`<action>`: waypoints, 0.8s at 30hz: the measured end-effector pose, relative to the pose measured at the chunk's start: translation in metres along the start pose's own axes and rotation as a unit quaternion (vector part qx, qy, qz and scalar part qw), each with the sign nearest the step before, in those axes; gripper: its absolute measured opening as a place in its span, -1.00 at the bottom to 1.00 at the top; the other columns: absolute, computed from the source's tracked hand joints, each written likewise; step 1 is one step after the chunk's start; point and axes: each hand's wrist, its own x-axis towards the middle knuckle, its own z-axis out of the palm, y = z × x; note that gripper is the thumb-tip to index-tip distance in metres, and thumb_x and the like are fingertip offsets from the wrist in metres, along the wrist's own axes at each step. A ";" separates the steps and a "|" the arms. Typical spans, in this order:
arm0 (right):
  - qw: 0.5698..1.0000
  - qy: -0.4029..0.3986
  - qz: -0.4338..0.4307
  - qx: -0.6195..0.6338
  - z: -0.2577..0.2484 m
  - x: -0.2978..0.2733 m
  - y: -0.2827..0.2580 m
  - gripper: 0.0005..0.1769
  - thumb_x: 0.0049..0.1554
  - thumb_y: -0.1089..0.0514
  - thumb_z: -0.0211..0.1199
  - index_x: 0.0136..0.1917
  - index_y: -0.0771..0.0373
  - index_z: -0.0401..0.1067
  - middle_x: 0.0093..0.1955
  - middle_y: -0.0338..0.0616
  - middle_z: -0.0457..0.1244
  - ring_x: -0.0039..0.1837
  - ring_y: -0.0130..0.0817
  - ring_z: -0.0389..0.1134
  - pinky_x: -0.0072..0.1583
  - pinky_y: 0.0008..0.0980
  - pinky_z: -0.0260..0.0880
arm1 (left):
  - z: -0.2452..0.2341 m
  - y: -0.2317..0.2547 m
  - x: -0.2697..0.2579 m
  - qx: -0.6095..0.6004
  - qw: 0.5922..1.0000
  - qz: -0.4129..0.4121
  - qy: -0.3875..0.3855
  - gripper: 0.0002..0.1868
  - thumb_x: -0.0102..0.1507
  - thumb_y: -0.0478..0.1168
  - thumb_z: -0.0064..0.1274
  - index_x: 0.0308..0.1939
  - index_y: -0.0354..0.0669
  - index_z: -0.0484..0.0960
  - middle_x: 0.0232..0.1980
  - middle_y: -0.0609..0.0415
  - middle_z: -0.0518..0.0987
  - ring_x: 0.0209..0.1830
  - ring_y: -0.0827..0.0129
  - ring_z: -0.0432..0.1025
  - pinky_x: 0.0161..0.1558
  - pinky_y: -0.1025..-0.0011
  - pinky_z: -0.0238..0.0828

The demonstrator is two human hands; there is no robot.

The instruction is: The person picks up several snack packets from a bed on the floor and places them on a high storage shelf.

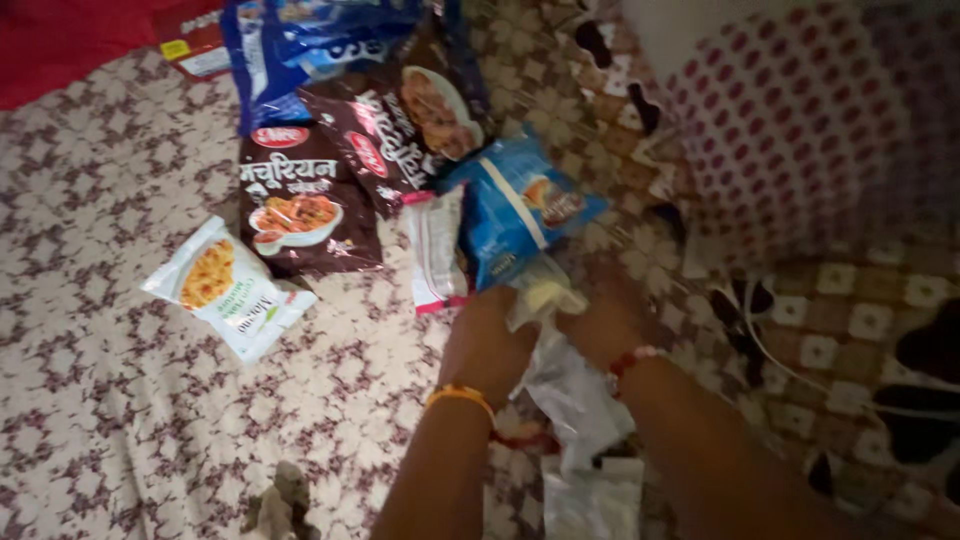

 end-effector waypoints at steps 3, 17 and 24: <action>0.995 -0.092 0.007 0.038 -0.003 0.007 -0.005 -0.52 -0.07 0.20 0.37 0.16 0.25 0.56 -0.05 -0.06 0.45 -0.04 -0.20 0.48 0.02 -0.20 0.46 | -0.019 -0.003 0.004 -0.028 0.999 -0.020 0.008 -0.41 0.06 -0.17 0.31 0.17 -0.16 0.54 0.17 -0.15 0.59 0.19 -0.04 0.45 0.16 0.12 0.38; 0.927 -0.274 0.124 0.225 -0.073 -0.045 -0.021 -0.48 0.00 0.21 0.35 0.24 0.13 0.38 0.09 -0.25 0.35 0.10 -0.35 0.42 0.09 -0.29 0.53 | -0.004 -0.017 -0.049 -0.354 0.918 -0.047 -0.175 -0.44 0.00 -0.28 0.38 0.09 -0.24 0.68 0.00 0.09 0.73 -0.04 0.40 0.59 0.03 0.37 0.56; 0.864 -0.425 0.254 0.091 -0.068 -0.113 0.075 -0.26 0.01 -0.22 0.40 0.33 0.24 0.45 0.19 0.03 0.43 0.11 -0.14 0.49 -0.09 -0.20 0.52 | 0.090 -0.033 -0.139 -0.305 0.925 -0.064 -0.217 -0.46 0.10 -0.13 0.32 0.17 -0.12 0.63 0.05 0.16 0.71 0.05 0.40 0.57 0.09 0.34 0.50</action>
